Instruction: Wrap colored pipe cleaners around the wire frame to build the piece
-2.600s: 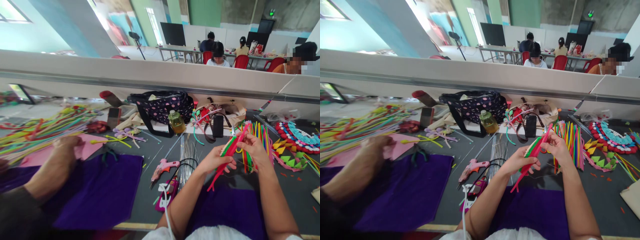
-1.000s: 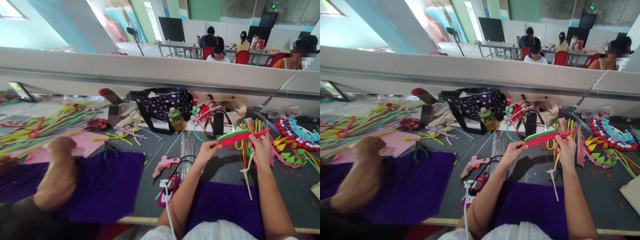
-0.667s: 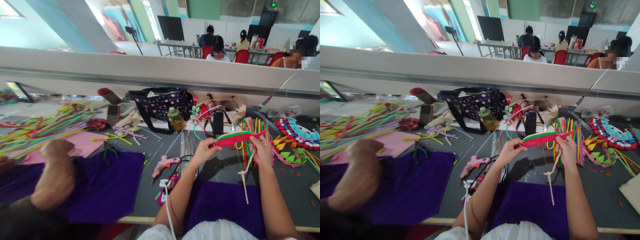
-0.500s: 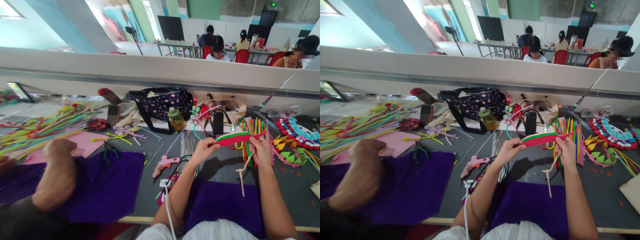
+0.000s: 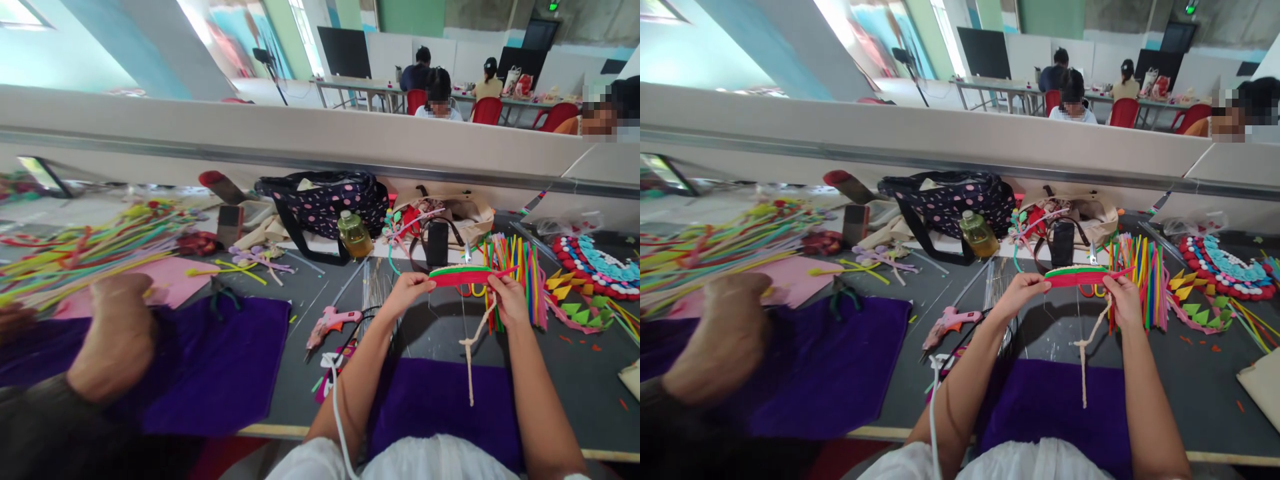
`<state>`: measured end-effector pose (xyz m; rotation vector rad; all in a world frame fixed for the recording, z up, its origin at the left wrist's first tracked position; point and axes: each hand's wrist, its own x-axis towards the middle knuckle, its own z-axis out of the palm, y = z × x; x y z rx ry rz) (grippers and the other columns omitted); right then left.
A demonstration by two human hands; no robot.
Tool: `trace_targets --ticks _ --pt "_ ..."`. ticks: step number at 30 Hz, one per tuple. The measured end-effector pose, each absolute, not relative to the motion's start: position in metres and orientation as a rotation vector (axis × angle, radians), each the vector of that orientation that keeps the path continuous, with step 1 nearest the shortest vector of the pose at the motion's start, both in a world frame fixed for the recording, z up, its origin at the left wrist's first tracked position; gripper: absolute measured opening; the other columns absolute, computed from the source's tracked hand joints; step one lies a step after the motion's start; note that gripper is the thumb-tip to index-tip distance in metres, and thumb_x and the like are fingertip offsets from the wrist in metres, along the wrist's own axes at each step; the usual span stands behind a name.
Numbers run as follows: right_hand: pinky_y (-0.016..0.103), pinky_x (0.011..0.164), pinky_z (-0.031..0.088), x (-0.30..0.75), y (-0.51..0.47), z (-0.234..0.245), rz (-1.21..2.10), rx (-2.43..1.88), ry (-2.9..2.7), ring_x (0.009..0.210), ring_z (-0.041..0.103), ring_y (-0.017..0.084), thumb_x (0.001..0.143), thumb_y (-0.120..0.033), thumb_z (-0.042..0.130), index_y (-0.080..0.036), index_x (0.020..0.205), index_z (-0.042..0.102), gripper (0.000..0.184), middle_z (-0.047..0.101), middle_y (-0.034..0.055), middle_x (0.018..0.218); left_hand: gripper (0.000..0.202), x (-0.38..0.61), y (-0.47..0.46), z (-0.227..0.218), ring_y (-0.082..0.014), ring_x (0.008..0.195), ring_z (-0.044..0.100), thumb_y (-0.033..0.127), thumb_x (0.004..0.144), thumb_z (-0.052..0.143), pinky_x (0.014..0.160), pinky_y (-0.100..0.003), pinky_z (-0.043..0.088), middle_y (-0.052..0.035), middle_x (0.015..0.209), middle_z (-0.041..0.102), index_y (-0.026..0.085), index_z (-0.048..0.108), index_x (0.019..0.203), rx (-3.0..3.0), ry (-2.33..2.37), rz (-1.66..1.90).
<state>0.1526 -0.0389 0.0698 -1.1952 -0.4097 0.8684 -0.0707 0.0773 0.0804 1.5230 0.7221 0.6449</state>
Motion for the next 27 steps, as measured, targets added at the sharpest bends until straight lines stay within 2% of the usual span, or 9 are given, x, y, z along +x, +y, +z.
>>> trace_targets --ticks 4,10,13,19,24,27 --pt "0.019 0.038 0.038 0.151 -0.035 0.055 0.754 -1.264 -0.420 0.042 0.050 0.008 0.054 -0.037 0.085 -0.016 0.077 0.069 0.035 0.059 -0.0044 0.051 0.037 -0.069 0.084 0.071 -0.0070 0.050 0.030 0.046 0.072 0.066 0.051 -0.023 0.022 0.0040 0.050 0.043 0.012 0.062 0.059 1.590 0.717 0.638" --pt "0.019 0.040 0.038 0.151 -0.032 0.035 0.698 -1.285 -0.391 0.047 0.054 0.010 0.053 -0.040 0.084 -0.016 0.075 0.068 0.036 0.062 -0.0028 0.055 0.036 -0.067 0.094 0.056 -0.0083 0.055 0.037 0.046 0.073 0.063 0.054 -0.022 0.027 0.0026 0.055 0.049 0.011 0.064 0.063 1.680 0.701 0.644" --pt "0.019 0.039 0.038 0.153 -0.031 0.033 0.748 -1.241 -0.345 0.046 0.052 0.008 0.050 -0.038 0.085 -0.017 0.077 0.068 0.039 0.059 -0.0051 0.055 0.036 -0.064 0.095 0.049 -0.0082 0.054 0.036 0.046 0.072 0.063 0.053 -0.022 0.026 0.0033 0.053 0.047 0.011 0.064 0.063 1.694 0.694 0.633" --pt "0.016 0.035 0.031 0.155 -0.025 0.034 0.781 -1.239 -0.272 0.041 0.043 0.005 0.052 -0.042 0.085 -0.016 0.071 0.065 0.038 0.050 -0.0077 0.049 0.036 -0.059 0.090 0.046 -0.0081 0.053 0.035 0.046 0.074 0.063 0.052 -0.022 0.026 0.0037 0.053 0.044 0.012 0.062 0.061 1.667 0.702 0.635" --pt "0.018 0.038 0.034 0.155 -0.019 0.030 0.684 -1.317 -0.269 0.043 0.048 0.007 0.051 -0.041 0.083 -0.016 0.082 0.069 0.042 0.057 -0.0064 0.054 0.036 -0.057 0.090 0.045 -0.0081 0.053 0.035 0.045 0.073 0.063 0.052 -0.022 0.025 0.0033 0.053 0.044 0.011 0.061 0.060 1.679 0.696 0.617" --pt "0.020 0.044 0.038 0.156 -0.014 0.023 0.525 -1.329 -0.313 0.048 0.051 0.008 0.054 -0.038 0.081 -0.016 0.082 0.071 0.037 0.061 -0.0047 0.057 0.036 -0.055 0.091 0.045 -0.0079 0.052 0.033 0.044 0.074 0.062 0.051 -0.023 0.023 0.0036 0.052 0.043 0.011 0.061 0.060 1.677 0.712 0.606"
